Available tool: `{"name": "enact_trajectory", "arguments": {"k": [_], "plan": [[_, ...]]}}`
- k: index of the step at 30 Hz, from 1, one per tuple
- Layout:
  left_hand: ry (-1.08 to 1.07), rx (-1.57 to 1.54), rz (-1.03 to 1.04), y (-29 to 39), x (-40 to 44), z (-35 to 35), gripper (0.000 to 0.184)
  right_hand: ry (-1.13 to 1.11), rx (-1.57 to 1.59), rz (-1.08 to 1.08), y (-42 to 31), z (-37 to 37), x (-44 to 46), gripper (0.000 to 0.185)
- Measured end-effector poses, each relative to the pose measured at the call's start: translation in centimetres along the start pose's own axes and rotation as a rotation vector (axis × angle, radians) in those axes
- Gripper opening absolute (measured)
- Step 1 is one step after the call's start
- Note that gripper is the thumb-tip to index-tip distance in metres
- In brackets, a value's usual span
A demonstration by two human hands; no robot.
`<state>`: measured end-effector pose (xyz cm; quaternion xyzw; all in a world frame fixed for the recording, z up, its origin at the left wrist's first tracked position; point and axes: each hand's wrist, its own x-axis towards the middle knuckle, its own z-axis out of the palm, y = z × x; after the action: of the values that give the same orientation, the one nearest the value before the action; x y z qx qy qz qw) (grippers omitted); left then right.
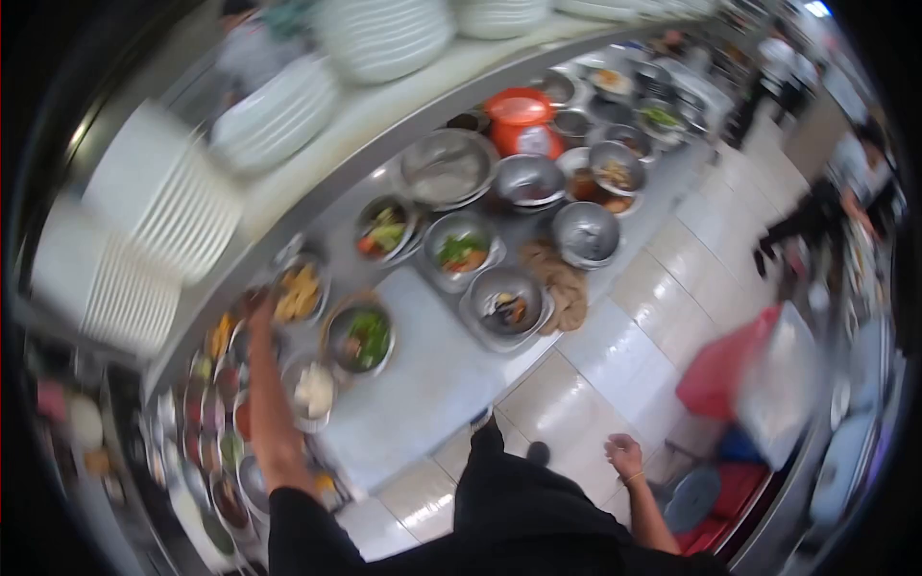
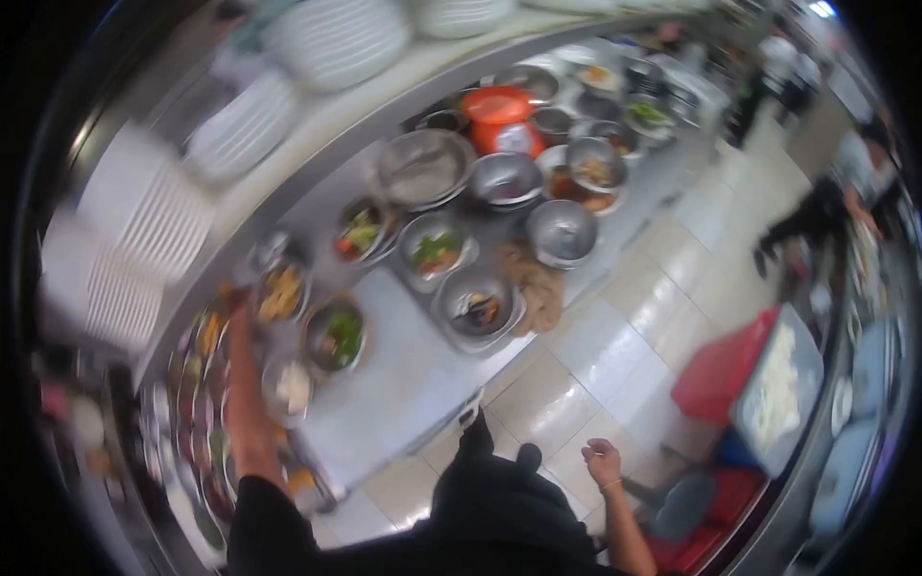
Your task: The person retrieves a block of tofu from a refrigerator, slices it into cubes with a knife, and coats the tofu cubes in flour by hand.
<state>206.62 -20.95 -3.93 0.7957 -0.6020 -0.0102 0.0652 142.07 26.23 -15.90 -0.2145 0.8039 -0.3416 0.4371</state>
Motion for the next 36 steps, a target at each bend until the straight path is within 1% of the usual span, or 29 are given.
{"name": "enact_trajectory", "arguments": {"k": [1, 3, 4, 6, 8, 11, 13, 14, 17, 19, 21, 22, 25, 26, 27, 28, 29, 30, 31, 33, 34, 36], "plan": [[0.002, -0.047, 0.001, 0.2, 2.2, 0.2, 0.029, 0.041, -0.15, -0.017, 1.6, -0.3, 0.1, 0.026], [-0.048, -0.023, -0.046, 0.7, 5.6, 1.0, 0.028, 0.091, -0.162, 0.114, 2.8, -0.5, -0.9, 0.029], [-0.051, 0.018, -0.066, -0.1, 7.5, 1.7, 0.028, 0.145, -0.155, 0.148, 2.2, -0.5, -1.8, 0.029], [-0.073, 0.05, -0.085, -0.2, 9.4, 2.7, 0.027, 0.234, -0.428, 0.069, -2.1, 0.1, -3.7, 0.029], [-0.081, 0.06, -0.096, -0.5, 10.4, 3.1, 0.027, 0.258, -0.382, 0.116, -2.7, 0.9, -4.0, 0.03], [-0.073, 0.05, -0.111, -1.6, 10.7, 2.6, 0.026, 0.251, -0.312, 0.127, -3.3, 2.3, -3.9, 0.03], [-0.051, 0.028, -0.111, -2.1, 10.6, 1.8, 0.025, 0.19, -0.225, 0.077, -3.3, 3.1, -3.3, 0.03], [-0.043, 0.012, -0.106, -2.0, 10.5, 1.4, 0.025, 0.247, -0.255, 0.006, -4.5, 3.7, -3.2, 0.025], [0.007, -0.08, -0.081, -1.1, 9.3, -0.4, 0.024, 0.272, -0.225, -0.04, -5.7, 3.9, -2.5, 0.024], [0.048, -0.197, -0.027, 1.0, 8.2, -2.0, 0.024, 0.303, -0.207, -0.026, -6.2, 3.9, -2.1, 0.023], [0.058, -0.379, 0.058, 5.2, 6.3, -3.7, 0.023, 0.288, -0.199, -0.036, -5.4, 3.7, -1.2, 0.023], [0.028, -0.501, 0.106, 8.4, 4.9, -4.5, 0.023, 0.305, -0.178, -0.045, -5.3, 3.8, -0.8, 0.023], [-0.218, -0.877, 0.195, 21.6, -2.3, -6.4, 0.023, 0.269, -0.173, -0.088, -5.3, 3.6, 1.0, 0.022], [-0.399, -1.085, 0.1, 23.8, -2.5, -3.9, 0.015, 0.259, -0.178, -0.123, -4.7, 3.5, 1.9, 0.023], [-0.447, -1.108, 0.328, 28.7, -6.5, -6.0, 0.01, 0.25, -0.184, -0.161, -4.2, 3.3, 2.9, 0.024], [-0.47, -1.278, 0.273, 32.9, -10.1, -6.0, 0.009, 0.239, -0.165, -0.164, -3.9, 3.0, 3.8, 0.024], [-0.561, -1.187, 0.282, 35.6, -11.7, -5.9, 0.008, 0.226, -0.147, -0.166, -3.6, 2.5, 4.7, 0.024], [-0.509, -1.256, 0.227, 39.1, -15.2, -6.9, 0.008, 0.21, -0.117, -0.183, -3.4, 1.7, 5.4, 0.024], [-0.493, -1.267, 0.251, 40.7, -15.4, -5.7, 0.008, 0.204, -0.085, -0.2, -2.7, 0.9, 6.2, 0.024], [-0.691, -1.339, 0.306, 43.3, -15.6, -1.3, 0.01, 0.23, -0.09, -0.179, -2.6, -1.8, 7.0, 0.024], [-0.679, -1.349, 0.325, 44.7, -16.5, -1.5, 0.01, 0.241, -0.084, -0.197, -2.2, -3.8, 7.3, 0.024], [-0.676, -1.133, 0.234, 47.1, -18.6, -2.0, 0.017, 0.283, 0.016, -0.126, -0.3, -7.2, 7.6, 0.024]]}}
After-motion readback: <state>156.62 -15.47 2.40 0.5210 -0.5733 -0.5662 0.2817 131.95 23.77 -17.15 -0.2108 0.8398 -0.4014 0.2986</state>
